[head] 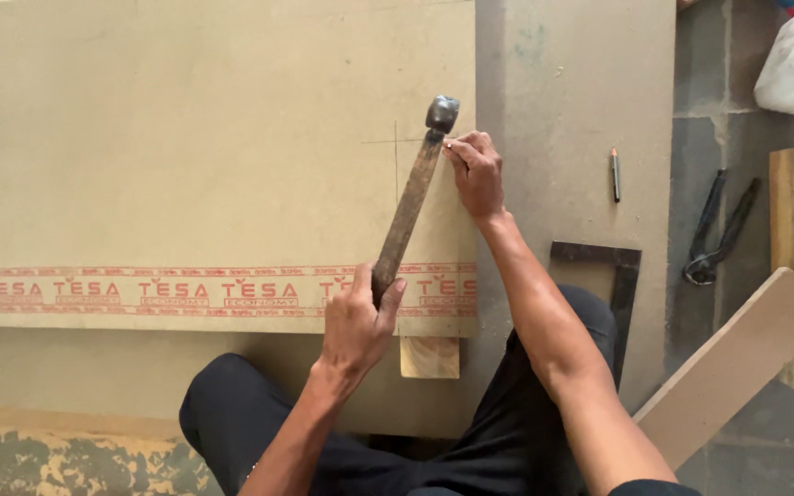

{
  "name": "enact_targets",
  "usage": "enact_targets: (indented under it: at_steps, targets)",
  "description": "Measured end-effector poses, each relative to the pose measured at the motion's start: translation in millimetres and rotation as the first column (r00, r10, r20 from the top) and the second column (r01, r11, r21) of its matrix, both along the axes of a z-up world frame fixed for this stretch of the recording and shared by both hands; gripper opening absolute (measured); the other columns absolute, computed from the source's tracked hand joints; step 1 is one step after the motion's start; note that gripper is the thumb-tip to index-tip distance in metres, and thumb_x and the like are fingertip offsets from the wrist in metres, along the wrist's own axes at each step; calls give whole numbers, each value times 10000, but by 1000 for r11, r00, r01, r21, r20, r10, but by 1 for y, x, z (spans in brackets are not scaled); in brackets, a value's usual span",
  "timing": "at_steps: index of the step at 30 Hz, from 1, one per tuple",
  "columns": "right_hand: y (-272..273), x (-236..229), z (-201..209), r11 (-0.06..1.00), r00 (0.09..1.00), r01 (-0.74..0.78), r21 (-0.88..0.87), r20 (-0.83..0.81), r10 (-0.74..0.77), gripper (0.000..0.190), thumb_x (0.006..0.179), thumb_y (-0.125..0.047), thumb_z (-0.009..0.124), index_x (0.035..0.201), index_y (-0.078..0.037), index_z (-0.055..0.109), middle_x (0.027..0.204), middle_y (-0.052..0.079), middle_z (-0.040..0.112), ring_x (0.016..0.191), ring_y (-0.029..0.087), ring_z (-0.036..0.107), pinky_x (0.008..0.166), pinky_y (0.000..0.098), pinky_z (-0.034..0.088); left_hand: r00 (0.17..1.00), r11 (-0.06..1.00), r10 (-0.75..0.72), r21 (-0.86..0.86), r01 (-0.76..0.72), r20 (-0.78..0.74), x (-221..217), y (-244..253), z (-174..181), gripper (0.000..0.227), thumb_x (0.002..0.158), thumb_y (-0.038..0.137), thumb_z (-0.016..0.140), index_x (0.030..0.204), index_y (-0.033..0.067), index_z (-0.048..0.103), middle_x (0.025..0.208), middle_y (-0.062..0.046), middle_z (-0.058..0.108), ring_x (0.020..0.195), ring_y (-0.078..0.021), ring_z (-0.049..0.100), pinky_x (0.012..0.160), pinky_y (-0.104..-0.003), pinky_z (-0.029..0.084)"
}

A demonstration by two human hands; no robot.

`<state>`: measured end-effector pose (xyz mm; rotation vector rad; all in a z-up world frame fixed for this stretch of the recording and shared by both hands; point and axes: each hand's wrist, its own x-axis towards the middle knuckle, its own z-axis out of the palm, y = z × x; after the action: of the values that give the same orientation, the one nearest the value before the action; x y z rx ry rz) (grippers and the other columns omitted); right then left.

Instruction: The person uses a hammer to drive nails into a large board placed on the floor. They repeatedly pick up nails, position them, and hammer them into the board while seated.

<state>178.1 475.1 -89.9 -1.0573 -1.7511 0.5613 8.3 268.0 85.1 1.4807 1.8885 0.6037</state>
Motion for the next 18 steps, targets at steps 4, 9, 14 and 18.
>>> enact_targets:
  at_steps: [4, 9, 14, 18]
  targets:
    - [4, 3, -4, 1000, 1000, 6, -3, 11, -6, 65, 915, 12, 739, 966, 19, 700, 947, 123, 658, 933, 315, 625, 834, 415, 522, 996, 999, -33, -7, 32, -81, 8, 10, -13, 441, 993, 382, 605, 1183, -14, 569, 591, -167, 644, 539, -368, 675, 503, -483, 496]
    - [0, 2, -2, 1000, 999, 11, 24, 45, -12, 36, 915, 18, 738, 938, 11, 711, 897, 120, 586, 920, 320, 575, 814, 421, 495, 988, 965, -35, -261, -5, -149, 8, 21, -16, 359, 1030, 380, 592, 1081, 25, 590, 610, -174, 660, 577, -383, 680, 554, -502, 493]
    - [1, -1, 1, 999, 999, 37, 14, 18, -37, 73, 915, -20, 779, 897, -2, 710, 860, 106, 567, 884, 307, 554, 809, 418, 476, 1000, 1000, 20, -18, -20, 17, -2, 17, 11, 357, 981, 300, 596, 1146, -15, 565, 640, -136, 685, 543, -291, 707, 499, -438, 536]
    - [3, 0, 2, 1000, 1000, 24, 14, 0, -24, 28, 899, -6, 754, 914, -7, 731, 875, 103, 577, 889, 303, 560, 807, 407, 482, 985, 969, -73, 244, 33, 157, -2, 14, 23, 384, 1009, 257, 578, 1187, -73, 500, 689, -132, 704, 603, -251, 738, 507, -390, 559]
